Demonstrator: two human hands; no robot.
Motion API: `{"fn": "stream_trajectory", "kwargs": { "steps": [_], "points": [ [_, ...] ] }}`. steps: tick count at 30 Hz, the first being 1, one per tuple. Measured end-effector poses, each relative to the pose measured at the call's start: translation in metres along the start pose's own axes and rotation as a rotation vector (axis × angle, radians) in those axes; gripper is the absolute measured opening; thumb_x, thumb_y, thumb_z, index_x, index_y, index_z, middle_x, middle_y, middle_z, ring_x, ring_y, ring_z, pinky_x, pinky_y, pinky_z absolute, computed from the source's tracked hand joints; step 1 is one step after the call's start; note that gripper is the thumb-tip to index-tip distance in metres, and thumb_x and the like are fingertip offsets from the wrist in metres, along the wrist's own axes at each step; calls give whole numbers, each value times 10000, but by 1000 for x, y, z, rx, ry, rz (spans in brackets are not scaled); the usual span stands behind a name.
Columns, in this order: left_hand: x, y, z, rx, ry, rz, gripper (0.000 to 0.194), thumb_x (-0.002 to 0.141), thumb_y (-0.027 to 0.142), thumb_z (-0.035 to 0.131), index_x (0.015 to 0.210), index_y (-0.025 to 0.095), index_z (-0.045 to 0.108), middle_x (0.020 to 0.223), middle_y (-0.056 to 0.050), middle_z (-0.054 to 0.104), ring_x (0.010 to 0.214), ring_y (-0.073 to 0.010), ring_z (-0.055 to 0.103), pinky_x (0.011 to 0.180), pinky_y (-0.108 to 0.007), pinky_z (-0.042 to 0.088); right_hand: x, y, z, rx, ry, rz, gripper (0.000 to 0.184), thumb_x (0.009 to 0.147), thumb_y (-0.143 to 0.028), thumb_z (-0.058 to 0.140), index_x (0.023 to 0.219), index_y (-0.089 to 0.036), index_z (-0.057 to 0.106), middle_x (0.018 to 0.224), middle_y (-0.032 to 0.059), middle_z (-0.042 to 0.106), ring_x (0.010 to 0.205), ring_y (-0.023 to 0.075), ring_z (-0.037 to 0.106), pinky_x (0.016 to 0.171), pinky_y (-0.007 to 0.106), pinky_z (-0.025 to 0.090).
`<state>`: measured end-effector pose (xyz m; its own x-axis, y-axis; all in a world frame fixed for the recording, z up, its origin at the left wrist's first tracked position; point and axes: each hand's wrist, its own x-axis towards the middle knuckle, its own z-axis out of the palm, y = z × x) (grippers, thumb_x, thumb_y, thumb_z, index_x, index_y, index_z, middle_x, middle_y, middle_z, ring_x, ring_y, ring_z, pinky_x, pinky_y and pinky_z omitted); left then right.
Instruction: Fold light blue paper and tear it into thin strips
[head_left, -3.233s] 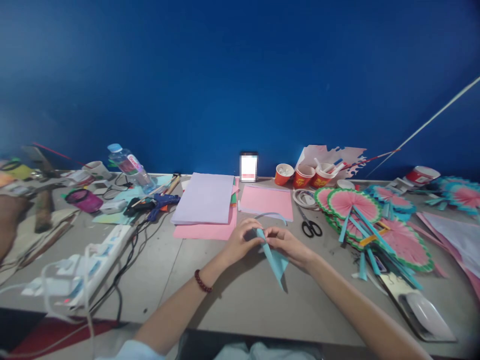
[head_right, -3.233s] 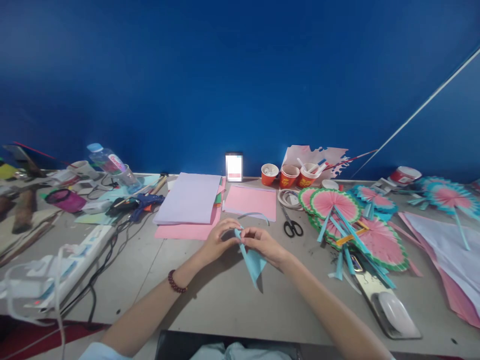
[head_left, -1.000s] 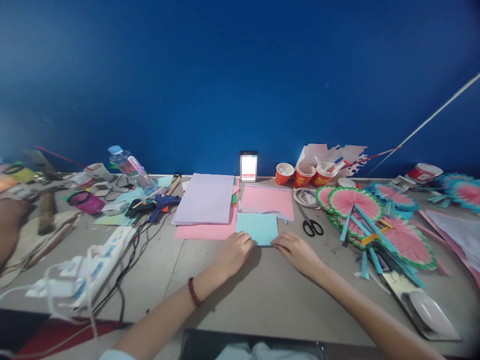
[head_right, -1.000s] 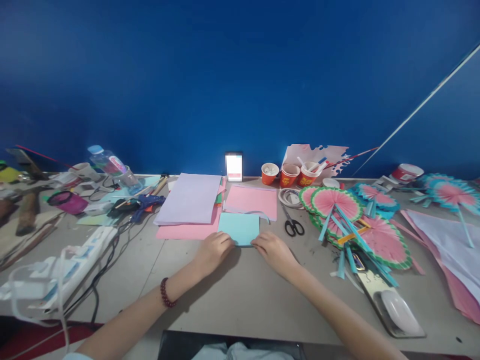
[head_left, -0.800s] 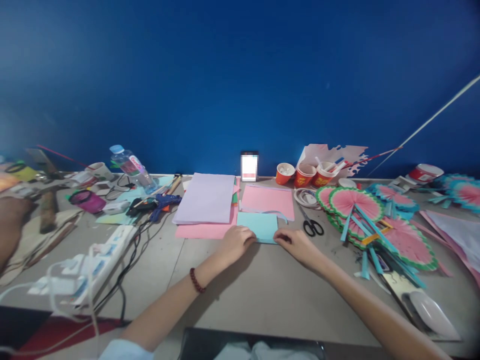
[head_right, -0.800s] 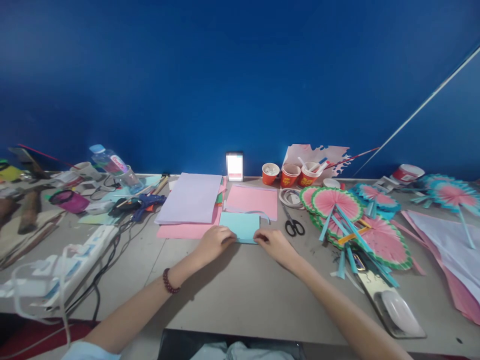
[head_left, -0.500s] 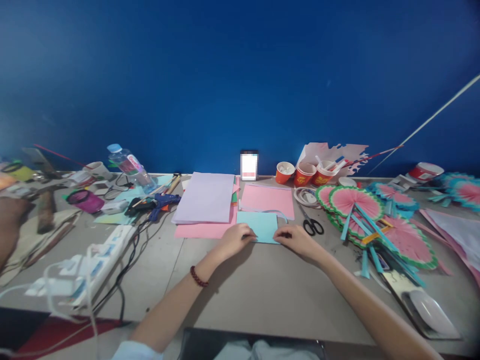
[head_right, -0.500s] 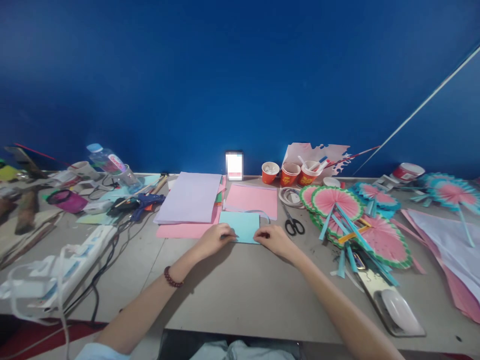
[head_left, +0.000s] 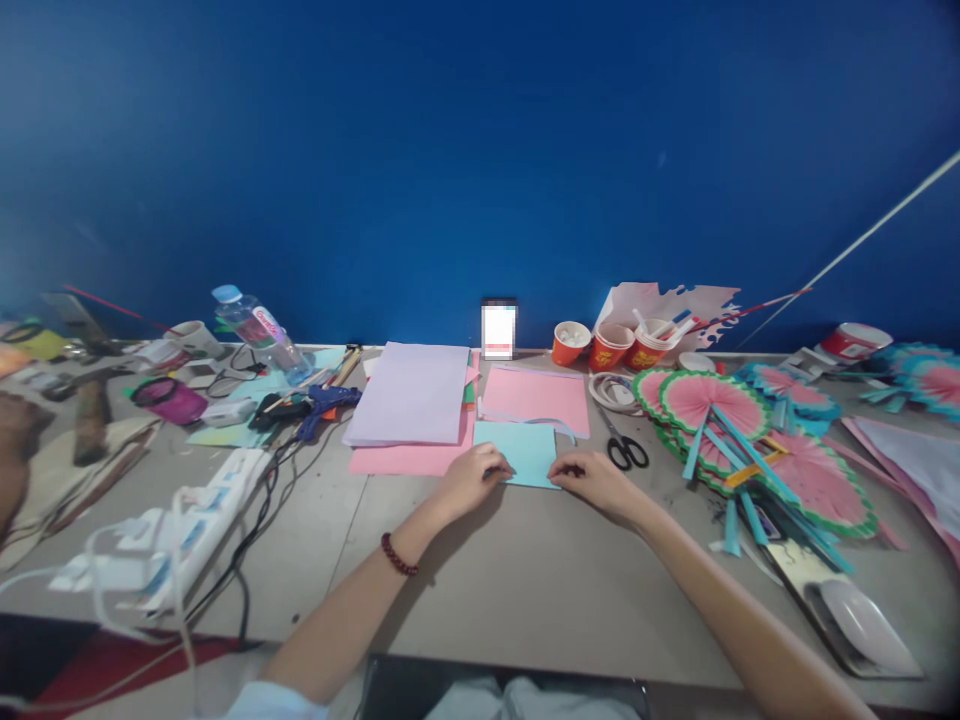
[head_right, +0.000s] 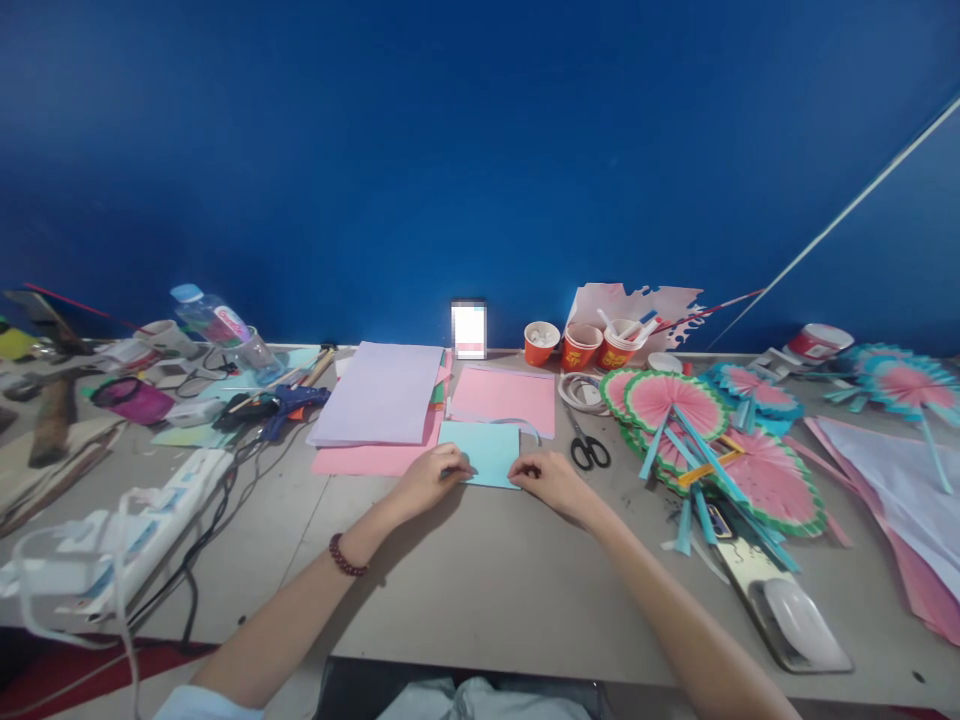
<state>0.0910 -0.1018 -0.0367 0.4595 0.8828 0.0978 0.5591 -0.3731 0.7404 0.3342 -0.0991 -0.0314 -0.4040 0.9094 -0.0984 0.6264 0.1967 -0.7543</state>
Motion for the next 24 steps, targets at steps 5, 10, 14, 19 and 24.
{"fn": "stream_trajectory", "kwargs": {
  "steps": [5,10,14,19,24],
  "points": [
    [0,0,1,22,0,19,187,869,218,508,827,201,690,868,-21,625,839,-145,585,752,-263,443,-1,0,0,19,-5,7,184,758,-284,543,757,-184,697,699,10,650,635,138,520,591,243,372],
    [-1,3,1,53,4,16,171,864,205,520,819,200,685,873,-20,632,842,-143,586,739,-252,446,-2,0,0,6,10,-12,178,754,-265,542,755,-180,698,668,6,627,619,131,504,583,237,364],
    [-1,5,0,80,1,28,166,866,194,517,823,201,678,877,-19,638,841,-142,587,742,-249,446,-3,-1,2,-20,15,-13,177,753,-250,534,757,-174,694,631,-1,589,602,125,479,563,229,345],
    [-1,1,2,147,5,96,163,883,182,502,837,195,658,866,-18,628,830,-138,569,723,-244,431,-4,-4,2,-4,11,-4,160,747,-236,537,745,-169,682,622,-8,565,599,120,474,568,227,343],
    [-3,-2,6,435,3,343,237,911,121,426,993,211,629,888,-39,601,838,-161,517,717,-281,386,-5,-5,2,4,9,-4,154,753,-243,537,743,-171,672,608,-10,551,597,123,472,559,225,343]
  ]
}}
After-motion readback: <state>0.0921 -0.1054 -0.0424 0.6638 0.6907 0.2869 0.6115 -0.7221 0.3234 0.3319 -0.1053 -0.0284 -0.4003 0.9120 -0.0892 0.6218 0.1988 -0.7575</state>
